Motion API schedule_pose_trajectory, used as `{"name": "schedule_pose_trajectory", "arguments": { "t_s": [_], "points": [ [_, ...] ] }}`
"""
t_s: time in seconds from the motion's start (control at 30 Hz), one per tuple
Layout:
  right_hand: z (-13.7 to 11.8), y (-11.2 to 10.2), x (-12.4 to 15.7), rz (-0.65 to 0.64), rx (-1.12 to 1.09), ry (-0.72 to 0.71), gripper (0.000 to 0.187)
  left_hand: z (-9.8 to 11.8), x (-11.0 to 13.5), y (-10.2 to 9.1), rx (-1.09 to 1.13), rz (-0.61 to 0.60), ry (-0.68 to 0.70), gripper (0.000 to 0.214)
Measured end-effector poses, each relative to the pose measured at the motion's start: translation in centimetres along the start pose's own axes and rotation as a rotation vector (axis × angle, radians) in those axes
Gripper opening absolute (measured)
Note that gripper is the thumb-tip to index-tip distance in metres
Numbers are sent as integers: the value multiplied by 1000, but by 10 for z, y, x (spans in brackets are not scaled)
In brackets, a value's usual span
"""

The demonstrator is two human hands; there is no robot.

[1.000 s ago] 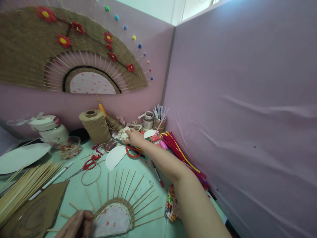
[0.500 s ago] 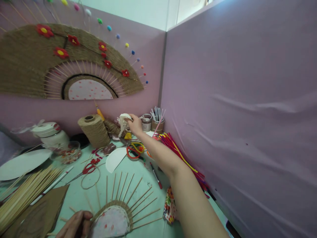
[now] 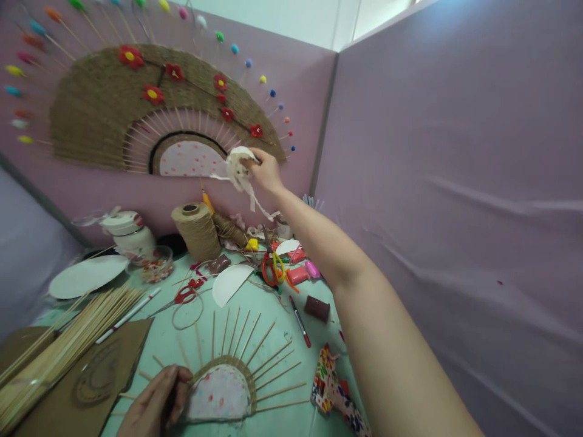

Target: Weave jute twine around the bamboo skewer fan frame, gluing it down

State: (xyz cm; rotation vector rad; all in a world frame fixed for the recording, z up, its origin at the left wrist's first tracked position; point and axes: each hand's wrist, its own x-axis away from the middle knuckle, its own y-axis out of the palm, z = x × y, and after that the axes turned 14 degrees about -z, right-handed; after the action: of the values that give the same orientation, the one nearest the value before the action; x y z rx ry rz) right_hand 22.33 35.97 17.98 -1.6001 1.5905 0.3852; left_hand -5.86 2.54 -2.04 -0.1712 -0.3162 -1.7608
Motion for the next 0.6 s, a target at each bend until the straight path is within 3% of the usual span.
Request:
{"name": "schedule_pose_trajectory", "arguments": {
  "t_s": [0.17, 0.3, 0.5, 0.6],
  "points": [
    [-4, -9, -31, 6, 92, -75, 56, 0, 2, 1, 17, -12, -9, 54],
    [-19, -35, -29, 10, 315, -38, 45, 1, 3, 1, 46, 2, -13, 55],
    [-24, -77, 3, -70, 806, 291, 27, -1, 3, -1, 66, -15, -7, 54],
    [-9, -77, 22, -298, 1086, 492, 30, -3, 2, -2, 52, -10, -6, 53]
  ]
}}
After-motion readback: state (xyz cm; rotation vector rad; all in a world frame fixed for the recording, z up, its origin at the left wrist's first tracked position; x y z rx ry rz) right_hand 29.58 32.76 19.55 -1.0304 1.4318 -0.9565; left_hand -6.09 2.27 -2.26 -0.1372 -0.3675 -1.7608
